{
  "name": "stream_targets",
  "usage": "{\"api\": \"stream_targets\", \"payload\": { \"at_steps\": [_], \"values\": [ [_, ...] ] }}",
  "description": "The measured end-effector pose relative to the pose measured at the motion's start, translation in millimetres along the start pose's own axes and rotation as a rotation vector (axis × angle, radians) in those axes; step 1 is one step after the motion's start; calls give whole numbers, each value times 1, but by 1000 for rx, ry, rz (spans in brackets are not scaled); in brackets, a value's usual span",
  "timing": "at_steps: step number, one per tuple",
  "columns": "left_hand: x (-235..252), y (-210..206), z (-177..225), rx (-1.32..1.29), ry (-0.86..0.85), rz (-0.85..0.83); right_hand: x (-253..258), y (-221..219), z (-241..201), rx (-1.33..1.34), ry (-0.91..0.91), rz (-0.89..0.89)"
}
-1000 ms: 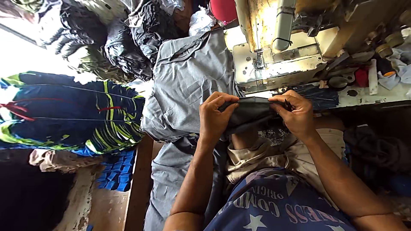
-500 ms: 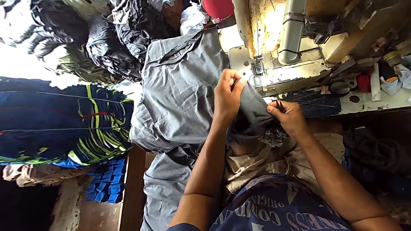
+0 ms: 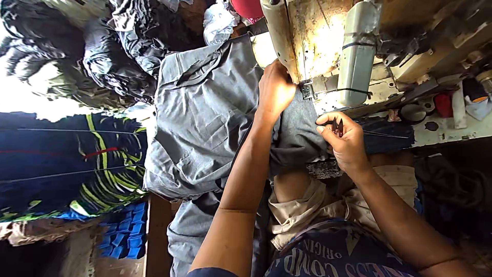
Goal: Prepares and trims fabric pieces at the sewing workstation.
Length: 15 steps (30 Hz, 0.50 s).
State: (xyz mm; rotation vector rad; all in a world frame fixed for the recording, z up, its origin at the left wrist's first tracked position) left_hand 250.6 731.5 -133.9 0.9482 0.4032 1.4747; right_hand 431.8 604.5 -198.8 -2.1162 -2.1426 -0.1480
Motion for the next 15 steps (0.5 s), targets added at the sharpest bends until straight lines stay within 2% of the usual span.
{"api": "stream_targets", "payload": {
  "at_steps": [6, 15],
  "values": [
    [11, -13, -15, -91, -90, 81, 4, -5, -4, 32, -15, 36],
    [2, -7, 5, 46, -69, 125, 1, -5, 0, -65, 65, 8]
  ]
}}
Point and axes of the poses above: each hand's wrist, its own x-axis towards the middle knuckle, its own y-axis out of the back of the hand, z = x × y, the point moved 1 cm from there along x, towards the middle knuckle, and after that the axes turned 8 degrees about -x, right-handed, at the moved point
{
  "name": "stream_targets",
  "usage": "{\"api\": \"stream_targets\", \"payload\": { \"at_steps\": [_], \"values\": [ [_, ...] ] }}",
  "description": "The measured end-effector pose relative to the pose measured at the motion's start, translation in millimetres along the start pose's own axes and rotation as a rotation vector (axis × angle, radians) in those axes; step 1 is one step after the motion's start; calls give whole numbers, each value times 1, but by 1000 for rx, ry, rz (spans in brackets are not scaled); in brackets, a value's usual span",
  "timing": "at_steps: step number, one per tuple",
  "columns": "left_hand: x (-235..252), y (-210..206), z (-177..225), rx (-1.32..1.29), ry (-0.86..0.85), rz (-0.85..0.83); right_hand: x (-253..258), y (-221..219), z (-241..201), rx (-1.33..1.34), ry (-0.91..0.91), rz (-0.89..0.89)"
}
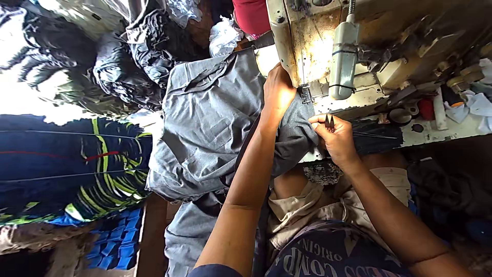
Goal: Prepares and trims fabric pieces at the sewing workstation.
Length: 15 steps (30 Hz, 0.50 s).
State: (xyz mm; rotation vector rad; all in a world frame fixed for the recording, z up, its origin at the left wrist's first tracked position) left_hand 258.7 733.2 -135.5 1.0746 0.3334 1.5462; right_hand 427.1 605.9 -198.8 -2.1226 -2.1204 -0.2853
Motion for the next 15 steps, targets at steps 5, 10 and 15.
{"api": "stream_targets", "payload": {
  "at_steps": [5, 10, 15],
  "values": [
    [-57, 37, 14, -54, 19, 190, -19, 4, 1, -44, 22, -146],
    [-164, 51, -9, 39, 76, 36, -31, 10, 15, -139, 54, -206],
    [-182, 132, -62, 110, 448, -9, -21, 40, 22, -737, 220, -115]
  ]
}}
Point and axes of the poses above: each hand's wrist, its own x-axis towards the middle knuckle, its own y-axis out of the back of the hand, z = x × y, the point moved 1 cm from there along x, towards the middle knuckle, and after that the axes turned 8 degrees about -x, right-handed, at the moved point
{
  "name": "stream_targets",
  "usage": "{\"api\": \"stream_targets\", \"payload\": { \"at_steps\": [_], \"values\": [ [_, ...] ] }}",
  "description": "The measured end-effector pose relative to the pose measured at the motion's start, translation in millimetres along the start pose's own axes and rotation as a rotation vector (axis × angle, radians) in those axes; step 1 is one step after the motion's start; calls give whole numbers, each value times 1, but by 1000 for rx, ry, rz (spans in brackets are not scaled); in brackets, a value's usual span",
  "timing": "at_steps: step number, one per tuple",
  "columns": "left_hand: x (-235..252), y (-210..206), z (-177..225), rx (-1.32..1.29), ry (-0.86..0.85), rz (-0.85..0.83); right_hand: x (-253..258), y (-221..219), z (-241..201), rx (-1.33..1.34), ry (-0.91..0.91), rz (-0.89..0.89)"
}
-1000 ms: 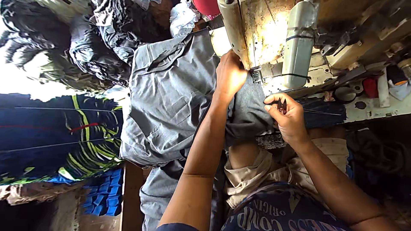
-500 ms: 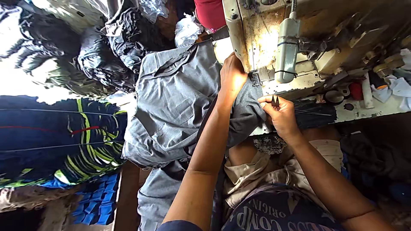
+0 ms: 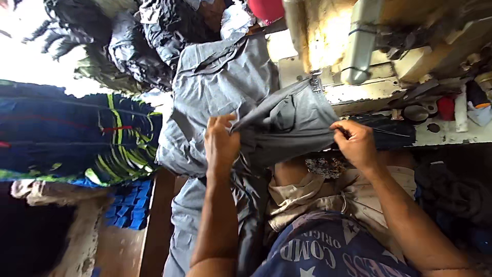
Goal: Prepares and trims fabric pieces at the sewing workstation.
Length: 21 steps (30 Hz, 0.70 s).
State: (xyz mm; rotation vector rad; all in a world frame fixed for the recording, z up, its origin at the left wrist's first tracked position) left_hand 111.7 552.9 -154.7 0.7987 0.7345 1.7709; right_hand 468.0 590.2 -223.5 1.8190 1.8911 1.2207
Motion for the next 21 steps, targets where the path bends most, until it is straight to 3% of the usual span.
{"api": "stream_targets", "payload": {
  "at_steps": [2, 5, 9, 14, 17, 21],
  "values": [
    [4, 27, 11, -300, 19, -82, 3, 7, -8, -55, -18, -16],
    [8, 40, 44, -840, -186, -230, 5, 16, -35, 106, -8, -60],
    [22, 42, 87, -995, -403, -272, 12, 17, -73, 534, 118, -126],
    [31, 36, 128, -1186, -408, -204, 14, 11, -109, 775, 252, -123],
    [33, 31, 144, -1301, -390, -112, 6, -4, -119, 739, 309, -105],
    [34, 21, 153, -1410, -366, 20, -12, -44, -116, 442, 203, -35]
  ]
}}
Point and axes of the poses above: each hand's wrist, its own x-axis towards the middle knuckle, its own y-axis out of the back of the hand, z = x × y, the point moved 1 cm from there along x, towards the middle knuckle, and after that the axes turned 8 degrees about -x, right-handed, at the moved point
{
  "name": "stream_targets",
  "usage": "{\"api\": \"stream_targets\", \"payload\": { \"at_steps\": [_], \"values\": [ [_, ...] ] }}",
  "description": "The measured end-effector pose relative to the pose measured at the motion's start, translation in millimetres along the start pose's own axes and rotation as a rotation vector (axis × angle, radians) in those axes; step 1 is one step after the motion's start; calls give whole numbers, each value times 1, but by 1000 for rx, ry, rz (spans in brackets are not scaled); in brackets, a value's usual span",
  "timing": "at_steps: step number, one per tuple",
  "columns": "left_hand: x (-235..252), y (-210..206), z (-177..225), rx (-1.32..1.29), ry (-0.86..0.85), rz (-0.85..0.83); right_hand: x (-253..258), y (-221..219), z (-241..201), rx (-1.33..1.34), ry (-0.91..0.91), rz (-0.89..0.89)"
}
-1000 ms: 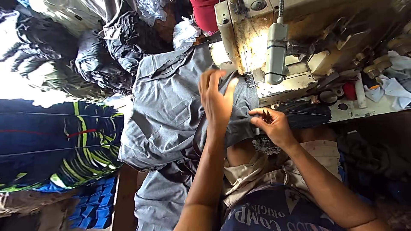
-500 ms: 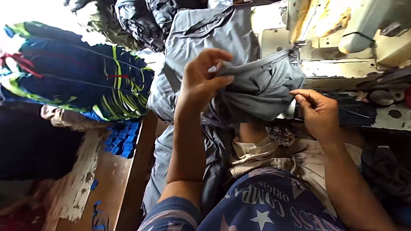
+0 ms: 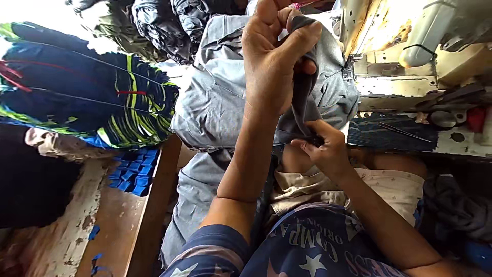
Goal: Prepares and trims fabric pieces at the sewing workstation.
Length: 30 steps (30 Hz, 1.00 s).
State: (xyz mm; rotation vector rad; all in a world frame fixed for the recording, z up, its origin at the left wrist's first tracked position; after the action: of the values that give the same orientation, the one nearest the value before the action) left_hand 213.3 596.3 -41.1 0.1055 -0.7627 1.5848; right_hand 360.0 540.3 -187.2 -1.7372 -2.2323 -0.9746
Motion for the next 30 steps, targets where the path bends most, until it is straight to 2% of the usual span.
{"api": "stream_targets", "payload": {
  "at_steps": [3, 6, 9, 12, 14, 16, 18, 20, 22, 24, 27, 30],
  "values": [
    [0, 6, -1, 77, -57, 25, -11, -4, 6, 135, -26, -97],
    [4, 32, 17, 412, -95, -99, -17, 33, -1, 325, 73, -292],
    [2, 52, 39, 584, 12, -272, -14, 80, -14, 565, 235, -478],
    [-8, 58, 41, 590, 91, -370, -10, 107, -10, 798, 289, -534],
    [-6, 69, 34, 746, 100, -387, -7, 108, 12, 687, 151, -465],
    [5, 89, 20, 1152, 144, -350, -1, 93, 36, 639, -170, -345],
    [10, 104, 4, 1353, 263, -361, 2, 76, 50, 637, -413, -243],
    [6, 98, -10, 1224, 182, -461, 6, 72, 51, 644, -478, -215],
    [-5, 68, -26, 902, 93, -631, 9, 73, 42, 632, -434, -214],
    [-17, 41, -41, 696, 134, -853, 14, 77, 31, 589, -349, -228],
    [-14, 32, -53, 636, 278, -1092, 21, 89, 19, 504, -237, -244],
    [-6, 41, -41, 672, 333, -1104, 22, 103, 17, 376, -174, -274]
  ]
}}
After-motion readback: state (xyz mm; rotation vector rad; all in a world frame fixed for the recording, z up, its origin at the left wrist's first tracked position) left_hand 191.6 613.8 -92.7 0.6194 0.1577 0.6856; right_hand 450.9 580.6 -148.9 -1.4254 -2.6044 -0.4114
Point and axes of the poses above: each hand's wrist, its own x-axis towards the middle knuckle, its own y-axis out of the back of the hand, z = x × y, the point moved 1 cm from there along x, towards the middle knuckle, and after that the axes turned 8 degrees about -x, right-handed, at the moved point
